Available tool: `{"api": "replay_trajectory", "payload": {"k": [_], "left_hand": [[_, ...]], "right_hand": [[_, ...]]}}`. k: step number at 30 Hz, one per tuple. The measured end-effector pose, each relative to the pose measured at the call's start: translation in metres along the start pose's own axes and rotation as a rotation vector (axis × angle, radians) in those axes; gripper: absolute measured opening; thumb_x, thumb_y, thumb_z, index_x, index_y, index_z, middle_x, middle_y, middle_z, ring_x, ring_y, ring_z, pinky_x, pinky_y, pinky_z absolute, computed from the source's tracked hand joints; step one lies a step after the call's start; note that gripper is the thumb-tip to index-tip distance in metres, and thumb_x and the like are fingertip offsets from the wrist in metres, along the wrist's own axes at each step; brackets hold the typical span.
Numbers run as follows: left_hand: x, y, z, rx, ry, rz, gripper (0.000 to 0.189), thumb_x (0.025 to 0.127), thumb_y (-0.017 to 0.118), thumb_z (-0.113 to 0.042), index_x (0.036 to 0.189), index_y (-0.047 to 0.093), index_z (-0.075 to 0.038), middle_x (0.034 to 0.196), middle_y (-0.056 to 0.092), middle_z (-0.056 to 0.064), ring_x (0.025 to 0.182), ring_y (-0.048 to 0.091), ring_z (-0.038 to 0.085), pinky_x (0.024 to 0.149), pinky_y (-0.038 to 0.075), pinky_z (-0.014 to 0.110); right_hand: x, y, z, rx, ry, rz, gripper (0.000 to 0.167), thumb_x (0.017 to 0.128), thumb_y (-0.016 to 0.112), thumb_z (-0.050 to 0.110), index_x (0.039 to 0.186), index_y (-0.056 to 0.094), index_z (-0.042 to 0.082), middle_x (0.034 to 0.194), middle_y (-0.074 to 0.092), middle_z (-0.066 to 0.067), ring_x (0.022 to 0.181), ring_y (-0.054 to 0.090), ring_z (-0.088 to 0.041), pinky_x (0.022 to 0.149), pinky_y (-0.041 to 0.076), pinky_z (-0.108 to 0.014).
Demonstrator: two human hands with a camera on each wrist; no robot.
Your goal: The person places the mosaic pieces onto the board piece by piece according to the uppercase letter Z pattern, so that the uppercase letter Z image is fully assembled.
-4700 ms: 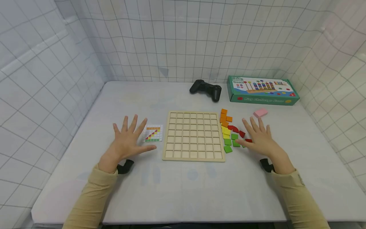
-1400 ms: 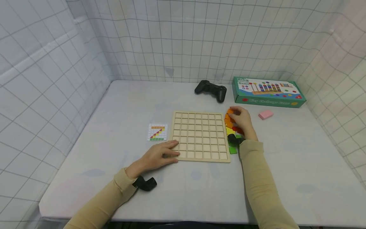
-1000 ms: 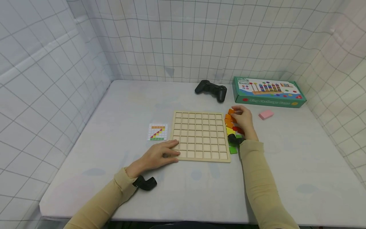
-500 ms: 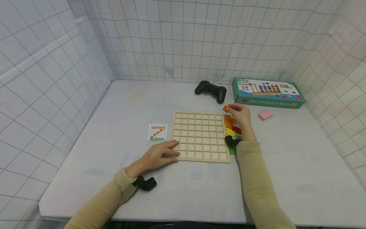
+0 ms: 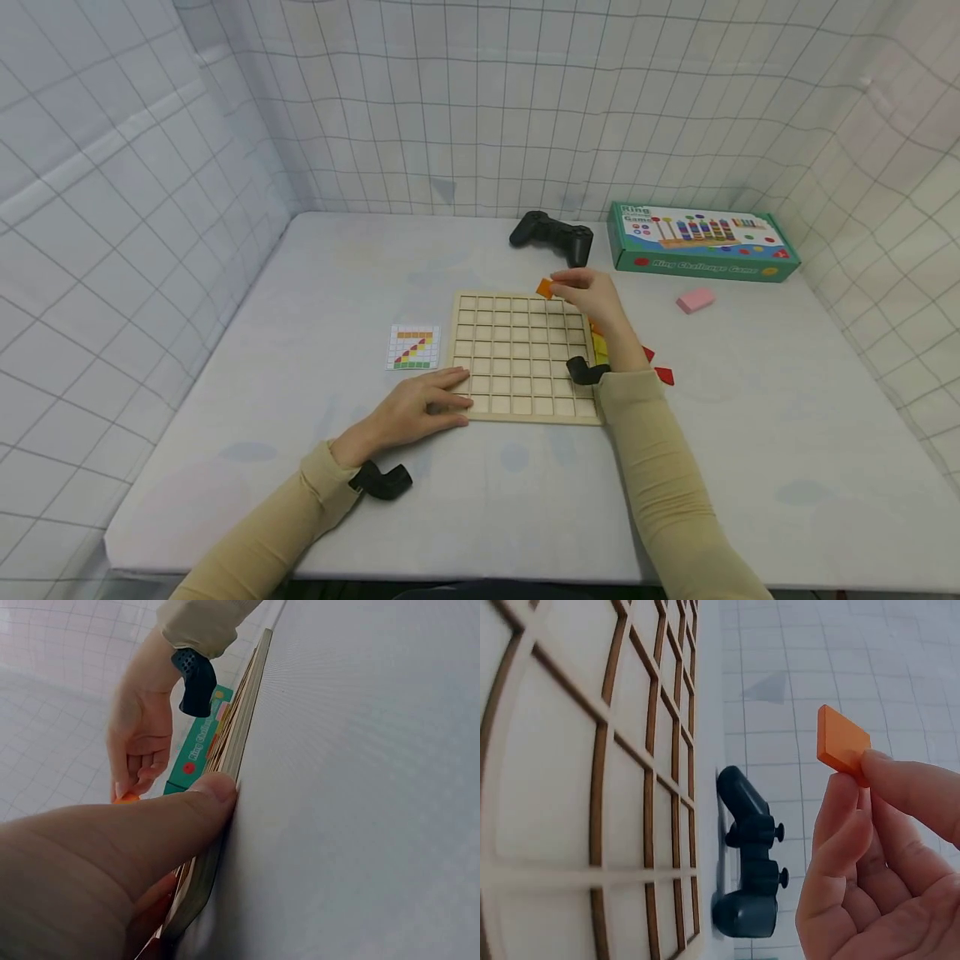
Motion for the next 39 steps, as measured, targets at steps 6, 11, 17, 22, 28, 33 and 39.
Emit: {"api": "replay_trajectory", "payload": {"k": [6, 11, 17, 22, 28, 33, 39], "left_hand": [[0.0, 0.001, -0.001, 0.001, -0.017, 0.007, 0.028, 0.084, 0.072, -0.027, 0.107, 0.073, -0.011, 0.136, 0.05, 0.014, 0.13, 0.041, 0.025, 0.108, 0.034, 0.04], [0.001, 0.001, -0.001, 0.001, -0.026, 0.013, 0.028, 0.084, 0.072, -0.028, 0.106, 0.074, -0.011, 0.136, 0.05, 0.014, 0.13, 0.041, 0.025, 0.108, 0.034, 0.04], [0.002, 0.001, -0.001, 0.008, -0.028, 0.018, 0.028, 0.085, 0.071, -0.029, 0.107, 0.074, -0.012, 0.136, 0.05, 0.013, 0.131, 0.041, 0.024, 0.108, 0.034, 0.04], [0.002, 0.001, -0.002, 0.017, -0.015, 0.007, 0.027, 0.084, 0.072, -0.028, 0.106, 0.074, -0.012, 0.135, 0.051, 0.014, 0.13, 0.042, 0.025, 0.108, 0.035, 0.041], [0.002, 0.0, -0.004, 0.021, -0.002, -0.001, 0.027, 0.083, 0.073, -0.027, 0.106, 0.074, -0.011, 0.135, 0.051, 0.015, 0.129, 0.043, 0.026, 0.107, 0.036, 0.042], [0.002, -0.001, -0.005, 0.011, -0.008, 0.003, 0.028, 0.083, 0.073, -0.026, 0.106, 0.074, -0.011, 0.135, 0.05, 0.016, 0.129, 0.042, 0.027, 0.107, 0.035, 0.043], [0.001, -0.001, -0.004, 0.014, -0.005, 0.0, 0.028, 0.083, 0.073, -0.026, 0.106, 0.074, -0.011, 0.134, 0.051, 0.016, 0.129, 0.043, 0.028, 0.107, 0.035, 0.043]], "right_hand": [[0.008, 0.03, 0.004, 0.004, 0.012, 0.119, 0.032, 0.091, 0.064, 0.016, 0.12, 0.063, 0.001, 0.117, 0.062, -0.016, 0.102, 0.058, -0.026, 0.091, 0.05, -0.038], [0.015, 0.054, 0.005, -0.04, 0.037, 0.194, 0.029, 0.09, 0.065, 0.018, 0.116, 0.066, 0.003, 0.117, 0.062, -0.013, 0.101, 0.06, -0.025, 0.089, 0.051, -0.037], [0.023, 0.073, 0.005, -0.125, 0.06, 0.241, 0.026, 0.09, 0.066, 0.021, 0.111, 0.069, 0.008, 0.114, 0.064, -0.01, 0.1, 0.059, -0.023, 0.086, 0.051, -0.034], [0.027, 0.082, 0.001, -0.152, 0.103, 0.26, 0.022, 0.09, 0.065, 0.02, 0.109, 0.07, 0.009, 0.108, 0.066, -0.009, 0.089, 0.062, -0.021, 0.074, 0.053, -0.03], [0.029, 0.088, 0.0, -0.191, 0.091, 0.287, 0.021, 0.091, 0.064, 0.019, 0.107, 0.071, 0.008, 0.098, 0.069, -0.009, 0.082, 0.063, -0.019, 0.068, 0.053, -0.027], [0.028, 0.092, 0.002, -0.259, 0.051, 0.277, 0.021, 0.092, 0.063, 0.02, 0.108, 0.071, 0.01, 0.099, 0.069, -0.008, 0.084, 0.062, -0.02, 0.07, 0.053, -0.03], [0.025, 0.092, 0.003, -0.275, 0.035, 0.29, 0.024, 0.092, 0.063, 0.021, 0.112, 0.069, 0.01, 0.11, 0.066, -0.008, 0.094, 0.06, -0.022, 0.079, 0.051, -0.033]]}}
Point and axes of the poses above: each hand's wrist, its own x-axis towards the middle knuckle, its own y-axis out of the palm, z = x × y, the point moved 4 cm from there along x, towards the middle knuckle
